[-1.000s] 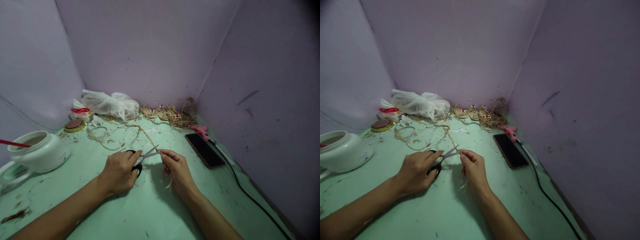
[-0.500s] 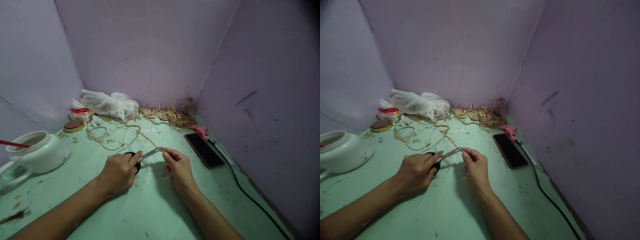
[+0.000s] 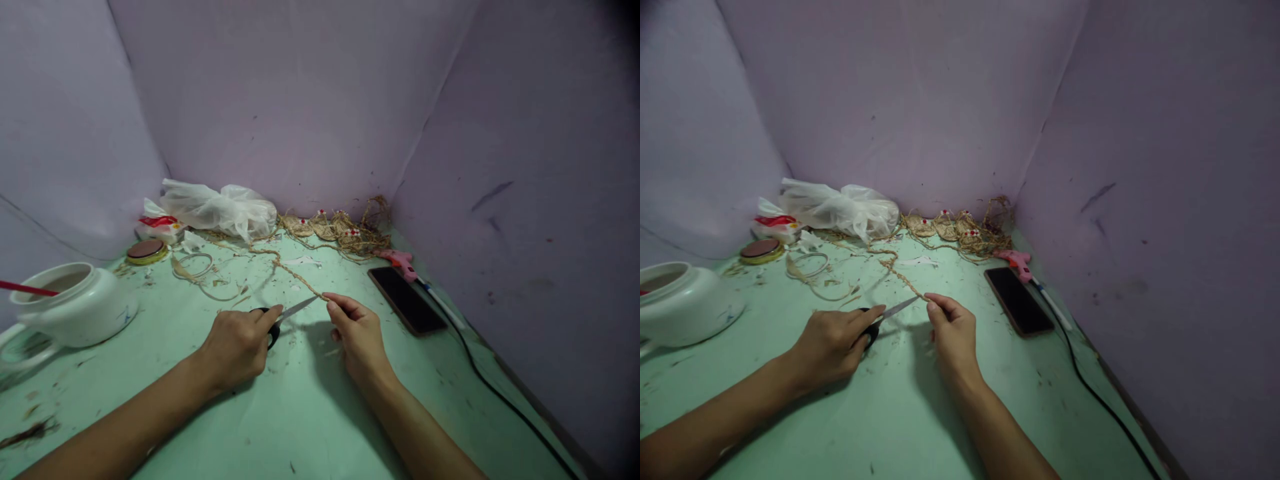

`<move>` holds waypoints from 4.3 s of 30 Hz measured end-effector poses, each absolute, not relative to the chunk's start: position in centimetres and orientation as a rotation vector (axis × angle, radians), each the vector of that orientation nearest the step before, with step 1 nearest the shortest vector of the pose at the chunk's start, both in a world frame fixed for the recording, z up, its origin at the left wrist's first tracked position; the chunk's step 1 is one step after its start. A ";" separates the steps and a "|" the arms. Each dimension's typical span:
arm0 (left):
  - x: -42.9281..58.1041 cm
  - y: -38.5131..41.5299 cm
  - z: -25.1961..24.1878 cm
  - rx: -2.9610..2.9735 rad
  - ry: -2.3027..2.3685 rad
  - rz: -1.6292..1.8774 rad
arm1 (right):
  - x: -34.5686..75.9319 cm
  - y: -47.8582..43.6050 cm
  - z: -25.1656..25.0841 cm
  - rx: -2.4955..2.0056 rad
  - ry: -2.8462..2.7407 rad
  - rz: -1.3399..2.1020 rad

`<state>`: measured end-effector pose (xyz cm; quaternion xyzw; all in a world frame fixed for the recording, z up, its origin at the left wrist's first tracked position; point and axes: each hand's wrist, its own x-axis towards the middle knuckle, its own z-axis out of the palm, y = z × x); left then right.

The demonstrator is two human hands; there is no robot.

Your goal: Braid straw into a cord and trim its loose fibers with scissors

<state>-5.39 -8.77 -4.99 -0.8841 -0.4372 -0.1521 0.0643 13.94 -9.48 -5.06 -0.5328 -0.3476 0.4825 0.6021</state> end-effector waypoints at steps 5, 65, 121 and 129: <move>-4.9 -8.1 -4.9 -2.753 -1.924 -1.142 | 13.8 -9.5 -4.6 -1.203 -0.635 1.279; -6.1 -7.9 -4.7 -2.792 -1.193 -0.292 | 13.0 -10.2 -5.2 -1.200 -0.934 1.494; -5.5 -8.5 -4.1 -2.756 -1.257 -0.234 | 13.1 -10.0 -5.4 -1.100 -0.854 1.466; -5.3 -8.5 -3.8 -2.795 -1.487 -0.640 | 13.2 -10.0 -4.7 -1.056 -0.683 1.612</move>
